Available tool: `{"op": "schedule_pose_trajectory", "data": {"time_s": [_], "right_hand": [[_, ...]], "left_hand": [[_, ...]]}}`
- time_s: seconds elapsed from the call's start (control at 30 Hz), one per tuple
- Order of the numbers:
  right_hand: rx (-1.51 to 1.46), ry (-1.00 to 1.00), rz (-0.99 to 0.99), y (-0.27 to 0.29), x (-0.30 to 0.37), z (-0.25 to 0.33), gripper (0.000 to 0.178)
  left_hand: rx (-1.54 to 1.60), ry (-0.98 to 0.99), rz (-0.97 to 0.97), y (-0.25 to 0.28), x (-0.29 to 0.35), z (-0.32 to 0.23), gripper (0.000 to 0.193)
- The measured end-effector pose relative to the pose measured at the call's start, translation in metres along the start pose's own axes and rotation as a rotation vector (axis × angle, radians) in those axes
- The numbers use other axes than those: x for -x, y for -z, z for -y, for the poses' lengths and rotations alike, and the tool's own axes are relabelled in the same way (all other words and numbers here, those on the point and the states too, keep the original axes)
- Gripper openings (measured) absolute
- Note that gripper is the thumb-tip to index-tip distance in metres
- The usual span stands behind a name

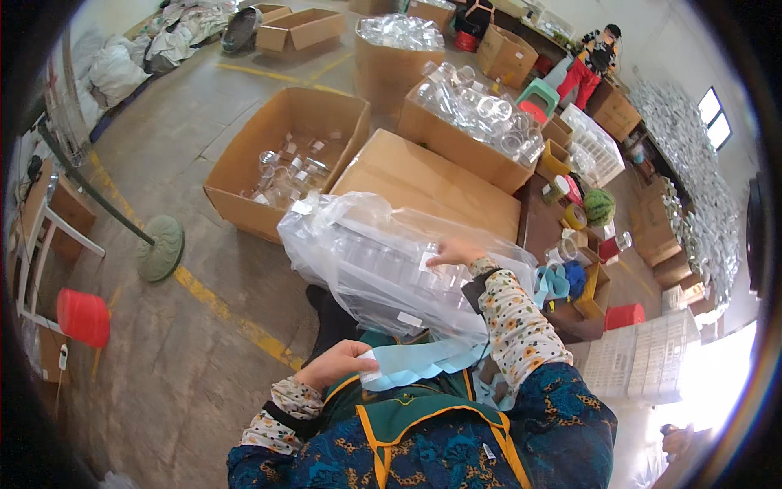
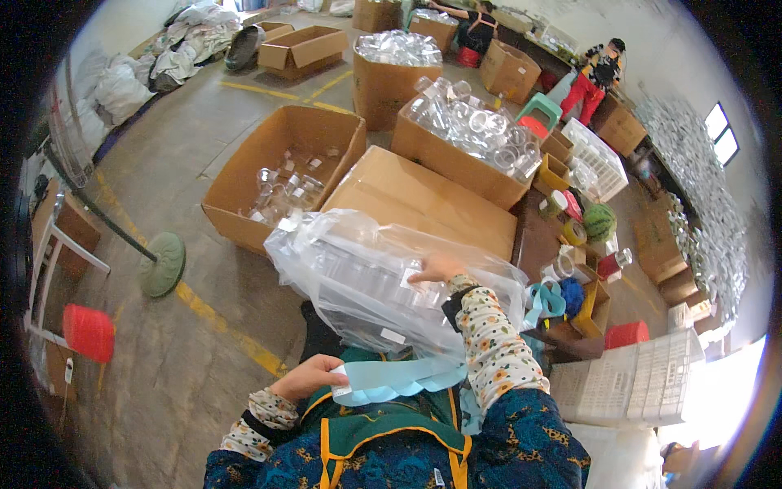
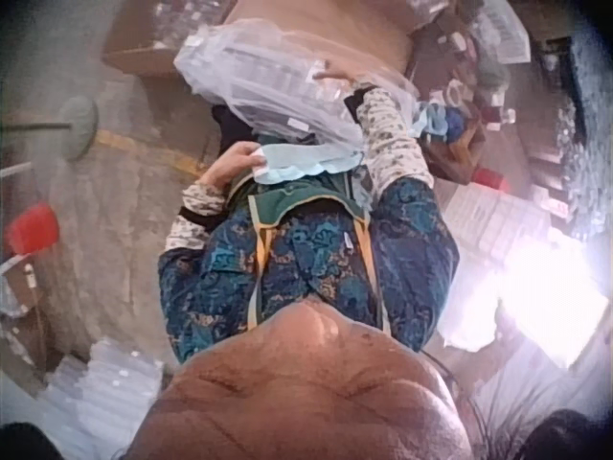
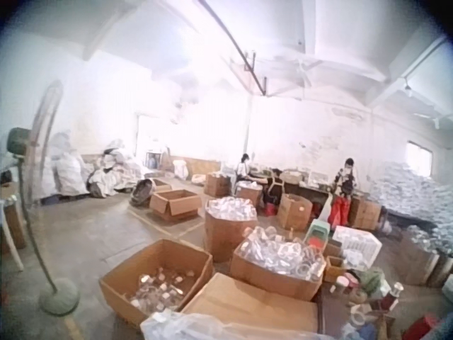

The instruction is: The person applies adhesive labels to the base of clear plastic containers by hand and then places them into a larger plastic bag.

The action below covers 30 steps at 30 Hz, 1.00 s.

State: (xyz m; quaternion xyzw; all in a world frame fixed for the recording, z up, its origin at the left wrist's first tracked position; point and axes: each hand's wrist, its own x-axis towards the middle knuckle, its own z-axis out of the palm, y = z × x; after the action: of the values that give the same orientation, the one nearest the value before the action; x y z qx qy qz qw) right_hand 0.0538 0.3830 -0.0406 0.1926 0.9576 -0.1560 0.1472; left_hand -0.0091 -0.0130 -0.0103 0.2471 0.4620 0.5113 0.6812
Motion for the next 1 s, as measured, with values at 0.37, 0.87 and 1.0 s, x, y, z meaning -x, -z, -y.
{"op": "schedule_pose_trajectory", "data": {"time_s": [0.37,0.87,1.0], "right_hand": [[-0.554,0.106,0.162,0.073,-0.003,0.026,0.031],[-0.615,0.683,0.296,0.017,0.101,0.204,0.049],[-0.857,0.442,0.523,0.016,0.132,0.175,0.042]], "left_hand": [[0.013,-0.027,-0.044,0.012,0.013,0.009,0.023],[-0.499,-0.202,-0.152,0.004,-0.003,-0.029,0.02],[-0.415,-0.136,-0.056,0.004,0.005,-0.031,0.017]]}}
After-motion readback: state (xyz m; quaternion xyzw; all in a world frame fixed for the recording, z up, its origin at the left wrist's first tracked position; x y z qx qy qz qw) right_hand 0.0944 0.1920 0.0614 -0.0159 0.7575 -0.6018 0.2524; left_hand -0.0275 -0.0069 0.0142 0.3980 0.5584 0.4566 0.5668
